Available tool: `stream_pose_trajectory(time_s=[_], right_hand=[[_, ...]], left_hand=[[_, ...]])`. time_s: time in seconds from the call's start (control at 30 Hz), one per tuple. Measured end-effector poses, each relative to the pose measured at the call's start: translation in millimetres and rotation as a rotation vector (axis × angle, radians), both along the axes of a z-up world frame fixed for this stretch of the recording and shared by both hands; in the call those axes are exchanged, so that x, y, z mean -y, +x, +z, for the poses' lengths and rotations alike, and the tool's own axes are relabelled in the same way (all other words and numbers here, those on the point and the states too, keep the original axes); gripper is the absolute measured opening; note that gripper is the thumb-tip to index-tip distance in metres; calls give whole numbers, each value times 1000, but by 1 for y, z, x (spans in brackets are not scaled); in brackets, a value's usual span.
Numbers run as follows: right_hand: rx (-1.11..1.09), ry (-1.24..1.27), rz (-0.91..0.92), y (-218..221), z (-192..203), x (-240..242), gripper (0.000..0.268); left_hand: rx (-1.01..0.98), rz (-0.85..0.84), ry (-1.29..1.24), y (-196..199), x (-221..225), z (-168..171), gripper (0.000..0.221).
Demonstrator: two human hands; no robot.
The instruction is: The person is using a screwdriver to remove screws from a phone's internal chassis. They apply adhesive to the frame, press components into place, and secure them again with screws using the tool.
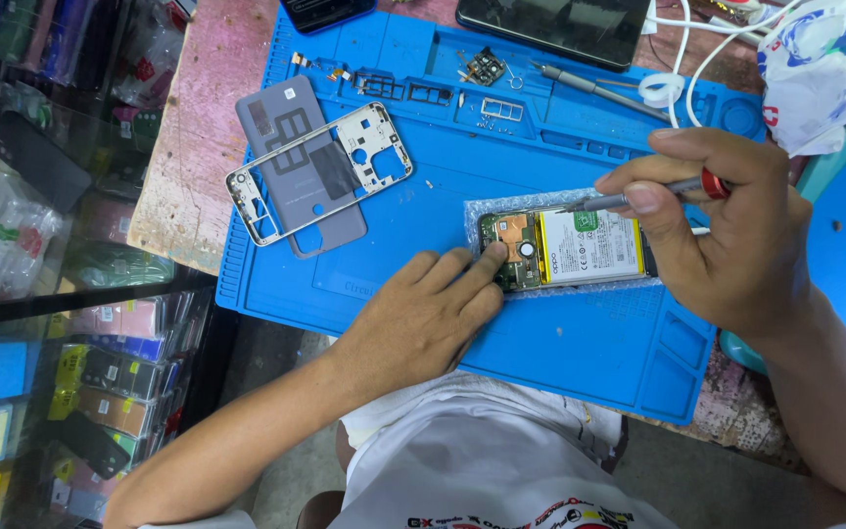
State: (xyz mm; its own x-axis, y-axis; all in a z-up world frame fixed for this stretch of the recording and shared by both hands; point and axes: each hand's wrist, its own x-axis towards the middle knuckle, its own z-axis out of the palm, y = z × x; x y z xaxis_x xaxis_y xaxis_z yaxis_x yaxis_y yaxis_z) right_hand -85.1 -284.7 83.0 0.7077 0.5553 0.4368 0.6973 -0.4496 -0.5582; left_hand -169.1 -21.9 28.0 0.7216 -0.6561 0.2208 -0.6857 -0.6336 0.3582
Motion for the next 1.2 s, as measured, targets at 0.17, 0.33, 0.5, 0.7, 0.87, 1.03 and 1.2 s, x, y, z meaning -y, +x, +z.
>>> stream_pose_trajectory(time_s=[0.17, 0.33, 0.5, 0.7, 0.87, 1.03, 1.2], right_hand=[[-20, 0, 9, -2, 1, -2, 32], [-270, 258, 136, -13, -2, -1, 39], [-212, 329, 165, -27, -6, -7, 44], [-137, 377, 154, -28, -9, -22, 43], [-81, 387, 124, -23, -5, -28, 43], [-17, 335, 160, -18, 1, -31, 40], [-57, 359, 165, -18, -1, -33, 34]], left_hand=[[-28, 17, -189, 8, -3, 3, 17], [-480, 288, -874, 4, -7, -8, 12], [-1229, 232, -1672, 9, 9, -27, 14], [-1378, 61, -1898, 18, 10, -27, 13], [-1343, 73, -1955, 22, 4, -16, 13], [-1306, 115, -1943, 24, 6, -16, 13], [-1244, 162, -1913, 22, 5, -22, 12]])
